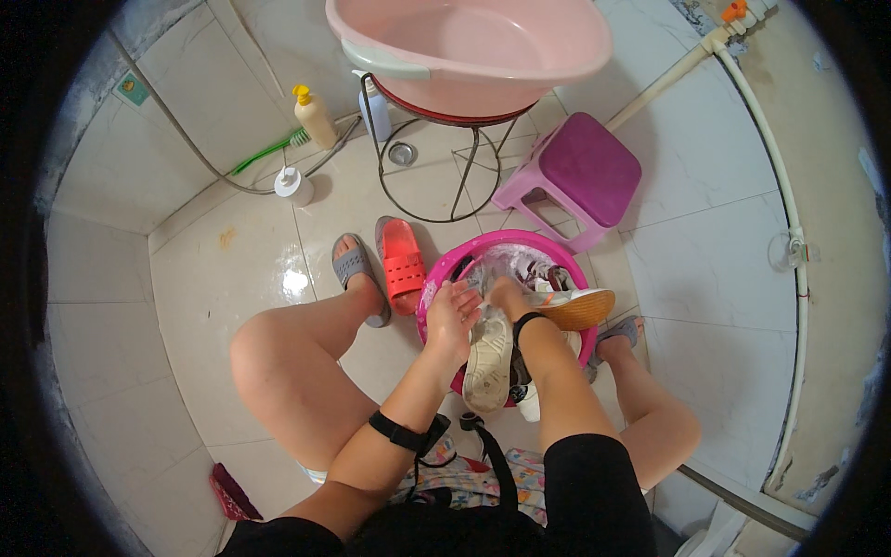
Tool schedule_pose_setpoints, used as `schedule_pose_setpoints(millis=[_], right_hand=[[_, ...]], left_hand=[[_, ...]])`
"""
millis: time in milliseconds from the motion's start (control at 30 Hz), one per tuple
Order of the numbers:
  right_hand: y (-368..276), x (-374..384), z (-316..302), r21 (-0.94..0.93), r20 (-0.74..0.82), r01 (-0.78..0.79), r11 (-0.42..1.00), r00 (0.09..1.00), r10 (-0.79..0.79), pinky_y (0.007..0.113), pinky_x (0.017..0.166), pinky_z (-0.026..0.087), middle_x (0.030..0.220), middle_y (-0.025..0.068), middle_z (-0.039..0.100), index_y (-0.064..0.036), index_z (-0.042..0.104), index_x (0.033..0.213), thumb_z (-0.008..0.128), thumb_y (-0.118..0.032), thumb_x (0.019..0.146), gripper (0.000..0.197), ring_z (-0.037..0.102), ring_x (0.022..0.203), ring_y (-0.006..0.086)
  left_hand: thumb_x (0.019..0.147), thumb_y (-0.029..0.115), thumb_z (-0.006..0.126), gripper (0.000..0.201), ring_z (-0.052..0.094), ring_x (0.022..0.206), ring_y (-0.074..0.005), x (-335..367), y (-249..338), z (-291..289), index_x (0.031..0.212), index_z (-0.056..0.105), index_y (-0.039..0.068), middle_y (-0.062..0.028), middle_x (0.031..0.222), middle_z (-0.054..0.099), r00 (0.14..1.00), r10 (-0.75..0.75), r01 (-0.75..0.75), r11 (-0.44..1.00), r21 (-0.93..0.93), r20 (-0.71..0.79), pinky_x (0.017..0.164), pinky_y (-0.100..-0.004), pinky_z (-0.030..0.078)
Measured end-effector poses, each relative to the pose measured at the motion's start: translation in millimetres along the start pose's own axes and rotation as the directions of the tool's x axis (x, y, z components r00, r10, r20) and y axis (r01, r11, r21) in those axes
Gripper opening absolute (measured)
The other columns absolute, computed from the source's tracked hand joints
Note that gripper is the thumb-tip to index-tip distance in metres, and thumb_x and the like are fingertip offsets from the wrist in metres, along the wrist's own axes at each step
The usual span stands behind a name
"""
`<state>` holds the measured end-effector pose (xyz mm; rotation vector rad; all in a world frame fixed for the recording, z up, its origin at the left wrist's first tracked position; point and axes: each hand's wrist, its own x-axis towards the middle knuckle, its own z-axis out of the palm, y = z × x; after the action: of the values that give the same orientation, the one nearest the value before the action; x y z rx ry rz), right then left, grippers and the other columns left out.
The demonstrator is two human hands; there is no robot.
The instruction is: The recorder is sitting in a bathroom washing and scrubbing a pair of shoes in a pink plastic bucket filled with water and detergent.
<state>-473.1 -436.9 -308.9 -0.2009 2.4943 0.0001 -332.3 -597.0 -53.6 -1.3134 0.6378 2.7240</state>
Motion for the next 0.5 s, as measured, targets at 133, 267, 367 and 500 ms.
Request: schedule_pose_setpoints(millis=[133,267,367,500], right_hand=[[-78.3,-54.2,-32.6,0.144,0.016,0.024,0.989,1.0,-0.026,0.036,0.074,0.051,0.091,0.019,0.065,-0.0049,0.064,0.102,0.059,-0.025,0.077,0.032,0.063,0.089,0.0308],[-91.7,-72.2,-63.6,0.117,0.065,0.174,0.978,0.981,-0.183,0.035,0.075,0.05,0.099,0.0163,0.063,-0.0058,0.058,0.108,0.062,-0.025,0.075,0.038,0.062,0.092,0.0299],[-103.1,-74.4,-64.6,0.319,0.155,0.078,0.944,0.979,-0.134,0.035,0.076,0.05,0.107,0.0133,0.059,-0.0128,0.049,0.12,0.06,-0.026,0.076,0.047,0.058,0.098,0.0266],[-62.1,-17.5,-17.2,-0.566,0.06,0.402,0.719,0.89,-0.451,0.038,0.082,0.048,0.116,0.0156,0.057,-0.0097,0.039,0.131,0.058,-0.017,0.078,0.057,0.057,0.104,0.0301]], left_hand=[[0.093,0.039,0.035,0.043,0.051,0.098,-0.0209,1.4,15.8,-39.0,0.113,0.049,0.003,-0.0115,0.107,0.055,0.99,0.052,-0.054,0.998,-0.012,-0.128,0.088,-0.035,0.038],[0.093,0.039,0.036,0.043,0.052,0.097,-0.0212,1.1,17.6,-38.6,0.113,0.048,0.003,-0.0119,0.106,0.055,0.989,0.067,-0.071,0.997,-0.026,-0.132,0.088,-0.0349,0.038],[0.093,0.038,0.036,0.042,0.052,0.097,-0.0214,-3.7,21.2,-42.2,0.113,0.048,0.003,-0.0121,0.105,0.055,0.988,0.051,-0.059,0.997,-0.053,-0.148,0.088,-0.0352,0.038],[0.093,0.038,0.036,0.042,0.052,0.097,-0.0217,3.0,7.1,-19.3,0.113,0.048,0.003,-0.0124,0.106,0.054,0.997,0.032,-0.034,0.999,-0.023,-0.07,0.088,-0.0355,0.038]])
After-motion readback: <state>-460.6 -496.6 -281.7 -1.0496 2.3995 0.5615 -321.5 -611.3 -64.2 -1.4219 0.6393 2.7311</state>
